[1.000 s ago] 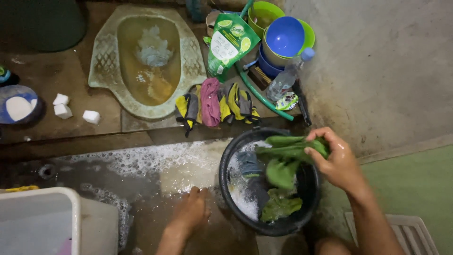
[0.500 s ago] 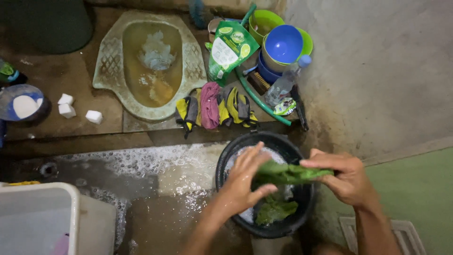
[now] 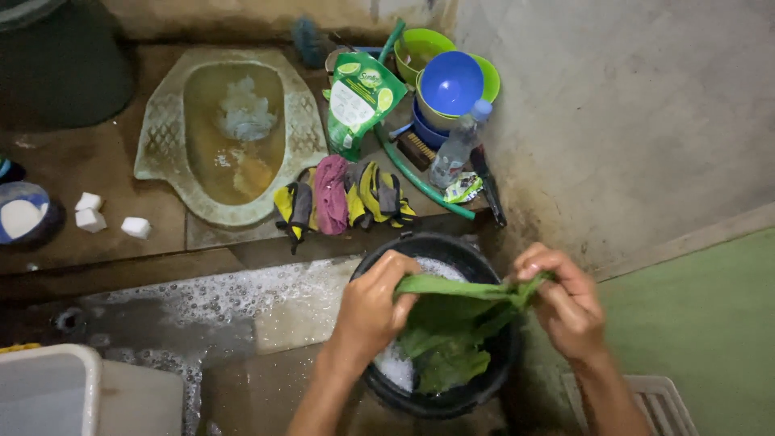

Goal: Hand-washing small cleaning cloths in a basin with soapy water and rinsing them.

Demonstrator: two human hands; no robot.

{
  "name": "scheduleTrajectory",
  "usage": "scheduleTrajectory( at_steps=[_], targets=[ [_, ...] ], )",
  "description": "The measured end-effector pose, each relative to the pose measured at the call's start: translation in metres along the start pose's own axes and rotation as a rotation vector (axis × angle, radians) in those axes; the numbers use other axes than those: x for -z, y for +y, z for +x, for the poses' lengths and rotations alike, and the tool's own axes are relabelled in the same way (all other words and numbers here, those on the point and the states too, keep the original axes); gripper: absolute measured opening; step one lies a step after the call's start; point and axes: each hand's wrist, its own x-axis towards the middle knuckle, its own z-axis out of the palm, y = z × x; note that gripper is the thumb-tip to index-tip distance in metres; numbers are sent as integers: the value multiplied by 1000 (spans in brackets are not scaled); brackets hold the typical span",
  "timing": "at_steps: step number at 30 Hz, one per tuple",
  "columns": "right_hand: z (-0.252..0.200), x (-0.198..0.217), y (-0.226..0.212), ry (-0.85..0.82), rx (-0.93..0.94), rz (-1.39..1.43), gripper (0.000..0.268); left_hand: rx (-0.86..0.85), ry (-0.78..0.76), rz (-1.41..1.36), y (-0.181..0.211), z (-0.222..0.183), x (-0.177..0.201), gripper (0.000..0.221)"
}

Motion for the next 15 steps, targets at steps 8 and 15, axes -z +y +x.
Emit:
scheduleTrajectory(
  at_steps=[8,15],
  targets=[
    [-15,-19,105,-338,-189,-822,22,-26,-12,-391,45,10,6,27],
    [-30,-53,168,-610,-727,-1216,48,448,-21,-199,-34,-36,17,44]
  ],
)
